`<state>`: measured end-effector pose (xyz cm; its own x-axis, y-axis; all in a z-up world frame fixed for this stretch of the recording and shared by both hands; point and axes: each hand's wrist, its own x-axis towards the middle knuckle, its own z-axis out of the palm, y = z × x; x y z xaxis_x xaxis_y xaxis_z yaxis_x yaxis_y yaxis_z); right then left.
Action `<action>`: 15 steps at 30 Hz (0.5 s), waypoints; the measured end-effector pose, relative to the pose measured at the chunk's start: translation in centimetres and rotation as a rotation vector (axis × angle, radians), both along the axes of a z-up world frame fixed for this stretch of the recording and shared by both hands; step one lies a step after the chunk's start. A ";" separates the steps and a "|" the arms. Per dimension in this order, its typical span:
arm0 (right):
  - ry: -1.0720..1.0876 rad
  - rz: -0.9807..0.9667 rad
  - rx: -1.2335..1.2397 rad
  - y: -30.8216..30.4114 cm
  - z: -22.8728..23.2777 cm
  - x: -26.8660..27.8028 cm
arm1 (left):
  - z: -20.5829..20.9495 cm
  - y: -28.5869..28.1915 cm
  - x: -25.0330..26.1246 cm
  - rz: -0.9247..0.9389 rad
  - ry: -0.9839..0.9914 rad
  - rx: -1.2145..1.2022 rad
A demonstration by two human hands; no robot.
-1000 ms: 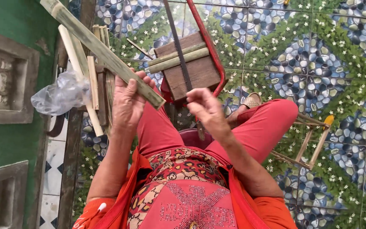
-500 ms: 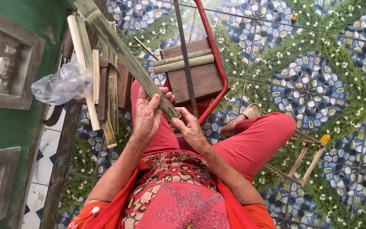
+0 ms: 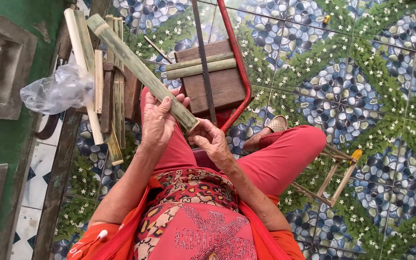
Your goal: A person uses a bow saw to cut bamboo stalks into smaller segments on a wooden support block.
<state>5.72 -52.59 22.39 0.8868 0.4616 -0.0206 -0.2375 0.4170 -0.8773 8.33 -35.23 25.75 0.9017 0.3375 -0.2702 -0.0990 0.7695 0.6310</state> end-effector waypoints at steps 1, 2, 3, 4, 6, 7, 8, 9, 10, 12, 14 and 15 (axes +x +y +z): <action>0.000 -0.004 -0.001 -0.1 0.1 0.0 | 0.2 -0.2 0.0 -0.004 0.000 -0.001; 0.006 -0.002 0.011 -0.1 0.3 0.1 | 0.3 -0.3 0.0 0.004 0.005 -0.004; 0.013 0.003 0.021 -0.1 0.4 0.0 | 0.5 -0.4 -0.1 0.015 0.011 -0.008; 0.014 0.001 0.020 -0.1 1.3 0.0 | 0.5 -0.5 -0.1 0.014 0.012 -0.009; 0.042 -0.014 -0.077 -0.1 3.1 0.2 | 0.7 -0.7 -0.2 0.017 0.010 0.031; 0.040 -0.014 -0.077 0.0 2.0 0.1 | 0.9 -0.8 -0.4 0.016 0.008 0.030; 0.066 -0.019 -0.090 0.0 0.9 0.0 | 1.1 -0.9 -0.5 0.015 0.021 0.051; 0.093 -0.024 -0.101 0.1 -0.2 -0.1 | 1.4 -1.0 -0.7 0.013 0.035 0.072; 0.092 -0.025 -0.101 0.1 -0.5 0.0 | 1.4 -1.1 -0.8 0.012 0.034 0.073; 0.116 0.007 -0.122 0.1 -1.1 -0.1 | 1.5 -1.2 -1.0 0.006 0.057 0.058; 0.124 0.019 -0.125 -0.1 -1.1 -0.4 | 0.7 -0.4 -0.9 0.005 0.068 0.046; 0.133 0.034 -0.130 -0.2 -1.1 -0.6 | 0.2 -0.1 -1.0 0.008 0.082 0.032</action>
<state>5.07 -52.82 21.34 0.8564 0.4767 -0.1984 -0.3672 0.2921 -0.8831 7.35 -35.32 25.94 0.8744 0.3542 -0.3317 -0.0520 0.7481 0.6616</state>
